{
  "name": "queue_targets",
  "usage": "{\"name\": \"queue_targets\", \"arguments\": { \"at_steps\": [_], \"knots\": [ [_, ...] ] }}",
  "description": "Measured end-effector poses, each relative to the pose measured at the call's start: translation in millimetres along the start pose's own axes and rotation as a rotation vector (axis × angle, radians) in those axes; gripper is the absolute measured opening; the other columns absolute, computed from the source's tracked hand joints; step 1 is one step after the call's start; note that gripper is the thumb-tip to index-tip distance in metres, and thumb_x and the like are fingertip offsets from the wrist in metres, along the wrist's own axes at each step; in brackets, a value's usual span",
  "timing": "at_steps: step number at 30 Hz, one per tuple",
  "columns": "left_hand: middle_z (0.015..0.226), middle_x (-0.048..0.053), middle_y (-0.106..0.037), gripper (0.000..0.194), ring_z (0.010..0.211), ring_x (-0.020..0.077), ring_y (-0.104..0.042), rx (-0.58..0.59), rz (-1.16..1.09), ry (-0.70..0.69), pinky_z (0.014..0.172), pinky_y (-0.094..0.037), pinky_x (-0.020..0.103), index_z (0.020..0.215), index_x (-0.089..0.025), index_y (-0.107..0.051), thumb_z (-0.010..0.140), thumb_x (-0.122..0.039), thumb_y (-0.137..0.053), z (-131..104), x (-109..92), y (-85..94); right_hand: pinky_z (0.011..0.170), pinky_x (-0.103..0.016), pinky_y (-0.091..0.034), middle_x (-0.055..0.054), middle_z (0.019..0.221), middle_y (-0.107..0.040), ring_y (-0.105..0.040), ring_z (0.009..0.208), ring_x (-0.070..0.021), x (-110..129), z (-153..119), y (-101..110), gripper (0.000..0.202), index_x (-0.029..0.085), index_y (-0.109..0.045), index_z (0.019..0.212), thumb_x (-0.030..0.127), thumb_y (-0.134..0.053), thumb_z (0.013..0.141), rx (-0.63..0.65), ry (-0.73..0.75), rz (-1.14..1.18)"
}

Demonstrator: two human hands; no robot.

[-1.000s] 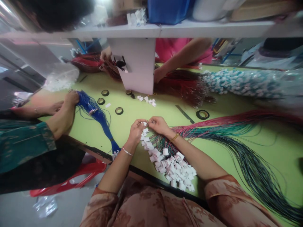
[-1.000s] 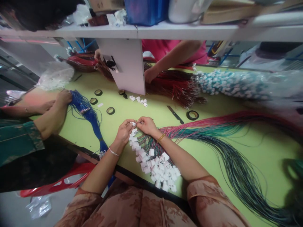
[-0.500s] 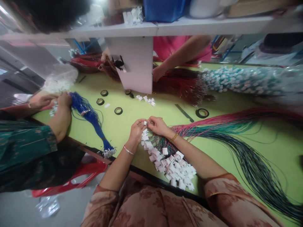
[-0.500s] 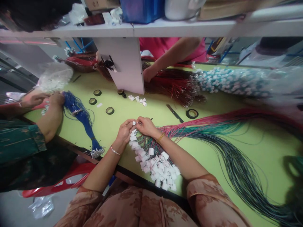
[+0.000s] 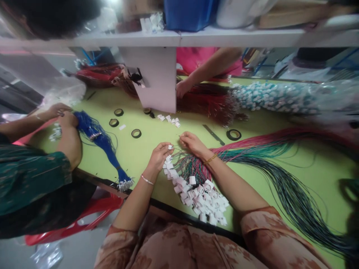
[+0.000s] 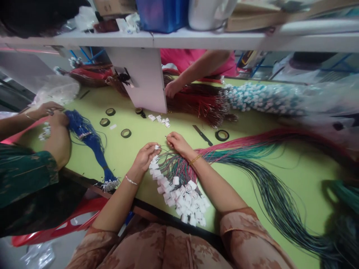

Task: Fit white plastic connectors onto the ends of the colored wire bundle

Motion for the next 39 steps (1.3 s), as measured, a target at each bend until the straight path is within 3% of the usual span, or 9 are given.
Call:
{"name": "queue_targets", "arguments": {
  "at_steps": [6,18,21,26,30,36,39],
  "knots": [
    [0.087,0.003,-0.069,0.018,0.082,0.0116,-0.068,0.023,-0.038,-0.011,0.089,-0.055,0.028,0.084,-0.015,-0.068,0.073,-0.019,-0.081,2,2,-3.7,0.055,-0.023,-0.034,0.003,0.068,-0.055,-0.043,0.059,-0.0099,3,-7,-16,0.024,0.017,-0.059,0.079,0.041,-0.063,0.075,0.079,0.116,-0.338],
    [0.088,0.005,-0.071,0.016,0.086,0.0136,-0.068,0.021,-0.055,-0.014,0.095,-0.053,0.030,0.084,-0.015,-0.067,0.074,-0.019,-0.079,1,3,-2.1,0.052,-0.023,-0.031,0.006,0.056,-0.047,-0.039,0.052,-0.0104,12,-17,-23,0.011,0.019,-0.056,0.075,0.030,-0.056,0.078,0.044,0.228,-0.591],
    [0.089,0.006,-0.072,0.020,0.085,0.0136,-0.069,0.036,-0.058,-0.014,0.091,-0.053,0.028,0.085,-0.014,-0.068,0.071,-0.019,-0.082,1,5,-3.7,0.054,-0.023,-0.032,0.006,0.056,-0.048,-0.040,0.052,-0.0108,13,-19,-26,0.011,0.019,-0.056,0.075,0.029,-0.055,0.079,0.056,0.247,-0.638],
    [0.078,0.004,-0.073,0.033,0.067,0.0135,-0.067,0.057,0.005,-0.006,0.068,-0.052,0.026,0.089,-0.014,-0.070,0.065,-0.029,-0.086,-1,13,-10.3,0.055,-0.023,-0.031,0.005,0.057,-0.051,-0.043,0.053,-0.0108,14,-18,-28,0.011,0.019,-0.055,0.073,0.027,-0.055,0.081,0.050,0.288,-0.732],
    [0.076,0.004,-0.074,0.039,0.066,0.0138,-0.068,-0.004,-0.021,-0.006,0.067,-0.052,0.026,0.088,-0.013,-0.071,0.058,-0.029,-0.089,-2,12,-9.7,0.056,-0.023,-0.032,0.002,0.062,-0.055,-0.046,0.056,-0.0115,15,-18,-29,0.014,0.018,-0.057,0.075,0.026,-0.053,0.085,0.112,0.325,-0.788],
    [0.068,0.001,-0.071,0.032,0.056,0.0105,-0.059,-0.005,0.074,-0.051,0.058,-0.045,0.023,0.084,-0.014,-0.072,0.058,-0.029,-0.083,-3,10,-14.5,0.057,-0.024,-0.029,0.001,0.062,-0.056,-0.046,0.057,-0.0119,14,-16,-31,0.011,0.016,-0.058,0.074,0.019,-0.055,0.084,0.112,0.300,-0.912],
    [0.067,0.000,-0.068,0.023,0.059,0.0124,-0.059,-0.046,0.243,-0.139,0.061,-0.046,0.026,0.079,-0.015,-0.070,0.064,-0.032,-0.075,-5,1,-11.0,0.062,-0.023,-0.034,-0.002,0.073,-0.063,-0.051,0.064,-0.0126,25,-16,-28,0.012,0.015,-0.064,0.083,0.021,-0.055,0.089,0.187,0.348,-0.943]
  ]
}}
Point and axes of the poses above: each hand's wrist, its own z-axis towards the middle knuckle, its own y-axis out of the back of the hand, x = y × z, the point moved 8 cm from there along z, towards the middle knuckle
